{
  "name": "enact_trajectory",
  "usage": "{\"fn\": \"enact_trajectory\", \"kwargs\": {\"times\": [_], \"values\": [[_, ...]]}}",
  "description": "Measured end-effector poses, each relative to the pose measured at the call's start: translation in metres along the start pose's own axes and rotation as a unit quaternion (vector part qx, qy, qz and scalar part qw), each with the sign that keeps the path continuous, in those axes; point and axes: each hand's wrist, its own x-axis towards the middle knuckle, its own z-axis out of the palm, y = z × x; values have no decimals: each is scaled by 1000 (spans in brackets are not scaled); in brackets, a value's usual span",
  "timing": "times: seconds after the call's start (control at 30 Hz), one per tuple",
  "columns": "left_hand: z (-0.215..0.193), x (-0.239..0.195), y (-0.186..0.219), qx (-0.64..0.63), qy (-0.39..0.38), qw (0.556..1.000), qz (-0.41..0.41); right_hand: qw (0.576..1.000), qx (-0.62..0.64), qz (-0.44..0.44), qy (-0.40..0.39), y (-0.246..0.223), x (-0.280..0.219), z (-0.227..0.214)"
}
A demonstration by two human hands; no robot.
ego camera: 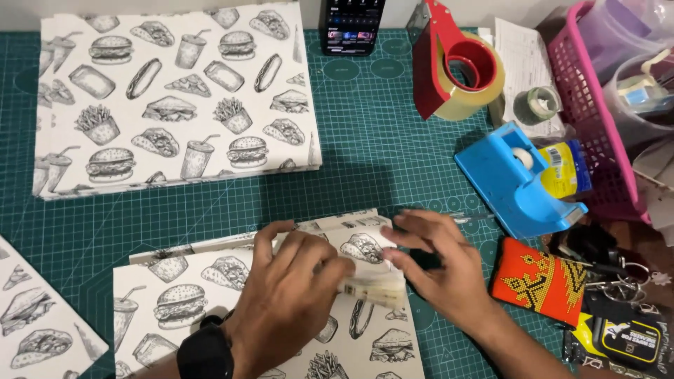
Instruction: Folding the edges of printed burger wrapping paper on a workstation
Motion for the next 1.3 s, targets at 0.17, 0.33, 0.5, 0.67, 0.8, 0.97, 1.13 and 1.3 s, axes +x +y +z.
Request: {"fn": "enact_trajectory", "kwargs": {"times": [0.17, 0.33, 0.5, 0.67, 0.8, 0.97, 1.13, 1.3], "values": [[-1, -1, 0, -34, -22, 999, -22, 999, 31, -16, 8, -3, 0, 1], [2, -3, -2, -8, -24, 999, -21, 982, 181, 40, 37, -4, -4, -3], [-1, -1, -2, 5, -8, 1000, 1, 999, 19, 30, 8, -5, 5, 1], [-2, -2, -1, -33, -48, 998, -39, 1000, 16, -7, 16, -6, 1, 0], [1, -4, -3, -10, -24, 999, -27, 985, 170, 18, 27, 1, -3, -1], [2, -1, -3, 16, -4, 1000, -8, 1000, 15, 11, -21, 1, 5, -1], [0, 1, 0, 7, -12, 999, -33, 995, 95, -19, 8, -8, 7, -4], [8, -5, -2, 25, 12, 1000, -6, 986, 158, 53, 16, -5, 0, -6]]}}
